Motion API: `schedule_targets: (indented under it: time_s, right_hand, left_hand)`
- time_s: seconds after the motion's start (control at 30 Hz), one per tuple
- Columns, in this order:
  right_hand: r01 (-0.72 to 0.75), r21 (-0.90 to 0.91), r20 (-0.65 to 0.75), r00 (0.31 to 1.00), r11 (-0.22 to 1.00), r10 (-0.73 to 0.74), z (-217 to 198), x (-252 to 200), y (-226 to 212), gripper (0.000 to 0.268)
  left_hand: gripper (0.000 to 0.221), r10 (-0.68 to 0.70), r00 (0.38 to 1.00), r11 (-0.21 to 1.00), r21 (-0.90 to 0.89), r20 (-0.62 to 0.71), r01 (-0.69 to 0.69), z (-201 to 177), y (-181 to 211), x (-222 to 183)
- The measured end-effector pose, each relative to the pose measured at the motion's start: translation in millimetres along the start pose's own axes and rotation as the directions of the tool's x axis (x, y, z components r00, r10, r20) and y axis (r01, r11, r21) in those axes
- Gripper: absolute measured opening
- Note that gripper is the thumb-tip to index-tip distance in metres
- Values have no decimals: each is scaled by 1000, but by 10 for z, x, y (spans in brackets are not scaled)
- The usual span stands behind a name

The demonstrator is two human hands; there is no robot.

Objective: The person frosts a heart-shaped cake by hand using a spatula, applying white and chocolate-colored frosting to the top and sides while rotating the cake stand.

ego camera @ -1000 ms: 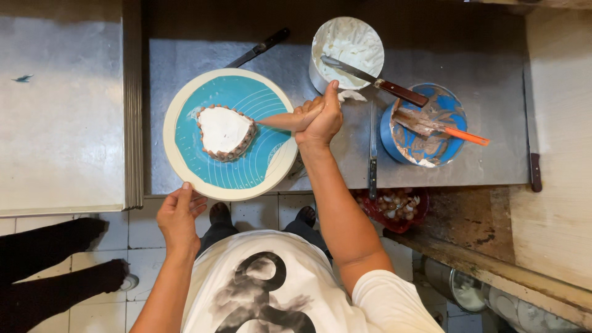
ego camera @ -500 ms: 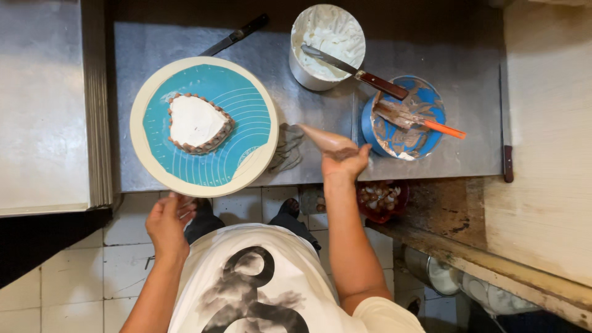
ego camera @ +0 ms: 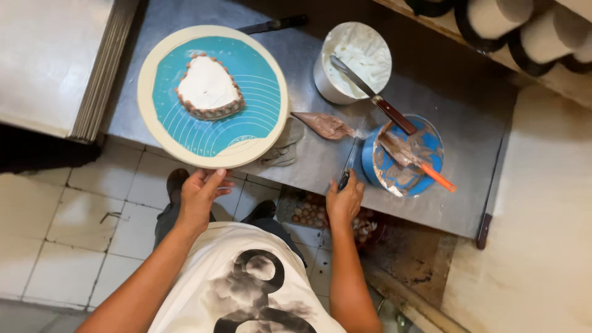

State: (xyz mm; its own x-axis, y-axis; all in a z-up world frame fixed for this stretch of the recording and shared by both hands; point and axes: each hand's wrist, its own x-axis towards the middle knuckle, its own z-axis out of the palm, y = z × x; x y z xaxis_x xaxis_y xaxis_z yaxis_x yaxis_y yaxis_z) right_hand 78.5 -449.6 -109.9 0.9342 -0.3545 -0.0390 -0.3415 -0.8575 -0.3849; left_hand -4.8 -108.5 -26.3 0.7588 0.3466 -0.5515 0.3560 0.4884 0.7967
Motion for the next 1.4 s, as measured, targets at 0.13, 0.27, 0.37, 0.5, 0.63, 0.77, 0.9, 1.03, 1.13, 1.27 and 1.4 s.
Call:
schedule_targets:
  time_s: [0.13, 0.27, 0.37, 0.5, 0.63, 0.77, 0.9, 1.03, 1.13, 1.27, 1.4]
  right_hand:
    - [-59, 47, 158, 986, 997, 51, 21, -31, 356, 62]
    - [-554, 533, 520, 811, 640, 269, -467, -628, 174, 34]
    - [-669, 562, 619, 730, 487, 289, -1036, -1077, -93, 28]
    - [-413, 589, 439, 885, 695, 153, -1443, -1104, -78, 27]
    - [-13, 457, 305, 942, 889, -143, -2251, -651, -877, 33]
    - [594, 148, 26, 797, 790, -604, -2892, -364, -1765, 35]
    - [806, -185, -9, 571, 562, -821, -3319, -490, -2694, 33]
    - [795, -519, 187, 464, 314, -866, -3466, -644, -3313, 32]
    - [706, -708, 283, 305, 16, -909, -3515, -688, -3651, 23]
    - [484, -820, 392, 85, -306, -916, -3525, -583, -3901, 26]
    - [410, -821, 468, 86, -397, -879, -3417, -529, -4141, 37]
  left_hand:
    - [24, 101, 985, 991, -77, -142, -112, -5, -118, 95]
    - [23, 147, 964, 974, -137, -220, -180, -99, -143, 227]
    - [23, 109, 949, 975, -154, -297, -160, -65, 237, 84]
    - [22, 30, 971, 976, -201, -238, -80, -204, 368, 44]
    - [19, 60, 992, 990, -116, -114, -74, -329, 373, 198]
    - [28, 92, 980, 994, -41, -174, -101, -501, 691, 290]
    - [30, 39, 993, 998, 49, -113, -34, -647, 877, 318]
    - [27, 97, 995, 980, 172, 10, -97, -717, 697, 421]
    - [25, 126, 991, 973, 190, 40, -131, -713, 695, 471]
    - [24, 189, 982, 976, 112, -17, -186, -692, 682, 626]
    - [25, 224, 971, 975, 18, -88, -223, -638, 721, 666]
